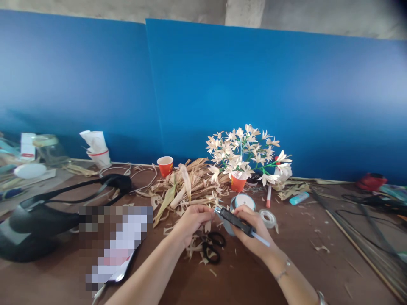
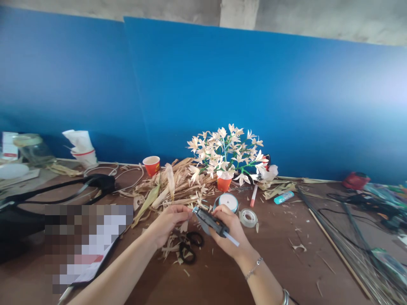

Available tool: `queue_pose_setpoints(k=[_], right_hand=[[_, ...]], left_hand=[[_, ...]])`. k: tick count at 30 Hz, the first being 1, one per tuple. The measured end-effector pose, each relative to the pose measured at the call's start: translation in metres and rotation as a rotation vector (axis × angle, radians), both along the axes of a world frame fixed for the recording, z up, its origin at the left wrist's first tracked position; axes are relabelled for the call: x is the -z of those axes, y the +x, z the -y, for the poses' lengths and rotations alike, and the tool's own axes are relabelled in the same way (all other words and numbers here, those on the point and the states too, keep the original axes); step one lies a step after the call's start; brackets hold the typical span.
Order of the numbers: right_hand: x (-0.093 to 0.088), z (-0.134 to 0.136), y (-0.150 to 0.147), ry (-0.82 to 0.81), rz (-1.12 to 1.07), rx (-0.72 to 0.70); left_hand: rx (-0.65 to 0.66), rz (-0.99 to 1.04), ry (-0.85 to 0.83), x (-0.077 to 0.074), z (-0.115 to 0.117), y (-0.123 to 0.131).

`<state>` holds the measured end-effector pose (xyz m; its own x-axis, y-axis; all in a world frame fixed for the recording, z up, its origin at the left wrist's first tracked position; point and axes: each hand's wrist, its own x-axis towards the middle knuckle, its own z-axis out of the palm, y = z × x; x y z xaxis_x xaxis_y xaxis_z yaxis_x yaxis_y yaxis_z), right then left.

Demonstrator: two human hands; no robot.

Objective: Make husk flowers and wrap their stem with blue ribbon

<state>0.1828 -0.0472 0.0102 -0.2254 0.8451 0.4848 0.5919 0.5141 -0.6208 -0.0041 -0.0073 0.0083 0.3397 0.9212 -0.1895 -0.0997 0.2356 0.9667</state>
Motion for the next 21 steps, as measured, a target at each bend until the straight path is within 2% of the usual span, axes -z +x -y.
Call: queue_pose_setpoints(k=[21], right_hand=[[-0.0015,0.0005,0.0012,0.004,0.034,-0.01]], left_hand=[[0.008,0.005,0.019,0.0022,-0.001,-0.0009]])
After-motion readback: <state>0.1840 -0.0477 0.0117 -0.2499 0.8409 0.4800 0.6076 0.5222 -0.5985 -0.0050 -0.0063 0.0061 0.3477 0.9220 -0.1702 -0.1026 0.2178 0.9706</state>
